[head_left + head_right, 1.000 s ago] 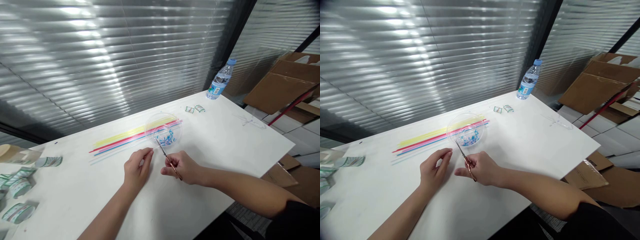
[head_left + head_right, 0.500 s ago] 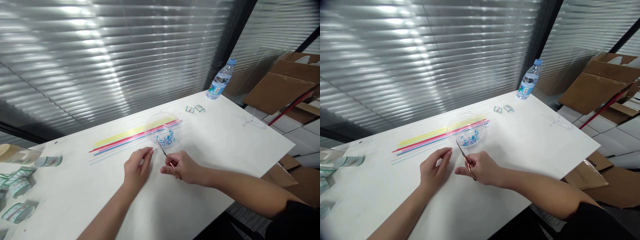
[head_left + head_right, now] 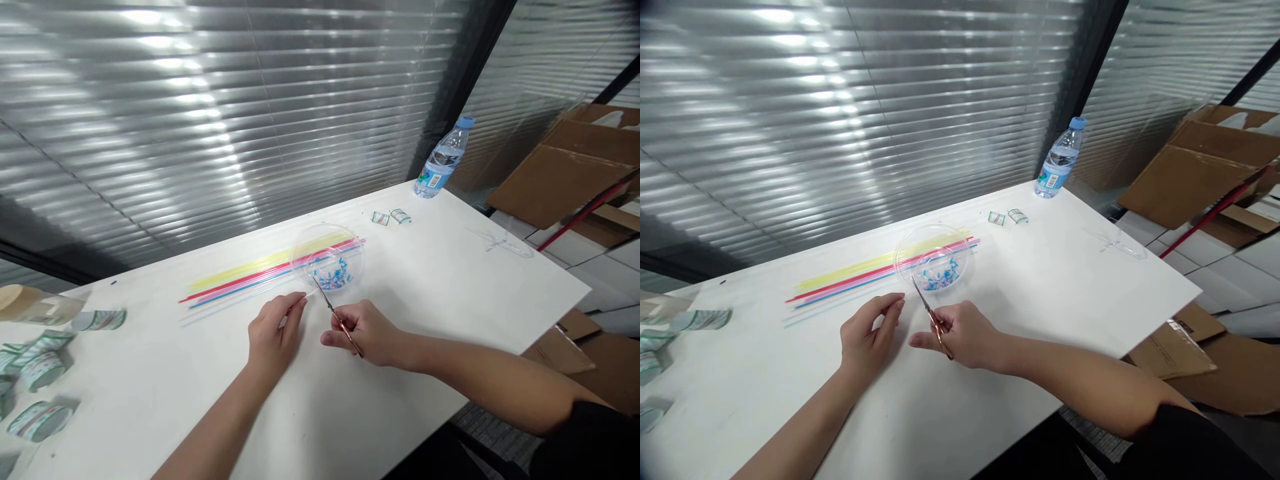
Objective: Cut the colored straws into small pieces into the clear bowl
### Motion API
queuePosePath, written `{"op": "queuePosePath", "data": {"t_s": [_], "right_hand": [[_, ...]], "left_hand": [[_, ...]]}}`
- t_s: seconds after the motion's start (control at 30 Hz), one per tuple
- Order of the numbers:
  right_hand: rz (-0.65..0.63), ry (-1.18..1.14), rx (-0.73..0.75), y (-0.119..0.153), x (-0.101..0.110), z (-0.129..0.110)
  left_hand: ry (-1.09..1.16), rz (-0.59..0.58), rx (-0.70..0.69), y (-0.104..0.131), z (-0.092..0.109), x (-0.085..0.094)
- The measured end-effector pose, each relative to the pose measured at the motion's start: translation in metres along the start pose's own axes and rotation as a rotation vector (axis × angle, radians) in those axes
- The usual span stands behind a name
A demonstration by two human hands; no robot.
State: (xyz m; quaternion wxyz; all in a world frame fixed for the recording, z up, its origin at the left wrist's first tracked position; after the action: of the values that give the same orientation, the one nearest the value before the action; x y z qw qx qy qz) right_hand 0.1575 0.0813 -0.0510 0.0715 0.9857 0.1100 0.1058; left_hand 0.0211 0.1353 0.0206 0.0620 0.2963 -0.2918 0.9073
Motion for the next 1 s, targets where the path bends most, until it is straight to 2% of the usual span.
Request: {"op": "queuePosePath", "data": {"t_s": [0.4, 1.0], "right_hand": [[0.013, 0.002, 0.023, -0.0001, 0.0002, -0.0051], [0.022, -0.005, 0.021, -0.0001, 0.0003, -0.0003]], "left_hand": [[-0.002, 0.009, -0.030, 0.0003, 0.0015, -0.0001], [-0.022, 0.052, -0.088, 0.0021, 0.0057, 0.0030]]}}
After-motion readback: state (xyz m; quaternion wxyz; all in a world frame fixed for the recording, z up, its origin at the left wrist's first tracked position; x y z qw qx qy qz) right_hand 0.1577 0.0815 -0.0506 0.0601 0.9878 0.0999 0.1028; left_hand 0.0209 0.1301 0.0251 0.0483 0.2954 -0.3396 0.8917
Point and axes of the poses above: each hand's wrist, its own y-axis away from the middle knuckle, its own x-axis out of the back of the hand, z = x × y, the point moved 9 cm from there along -y, towards the middle knuckle, and after that the axes turned 8 degrees about x, right-handed, at the moved point
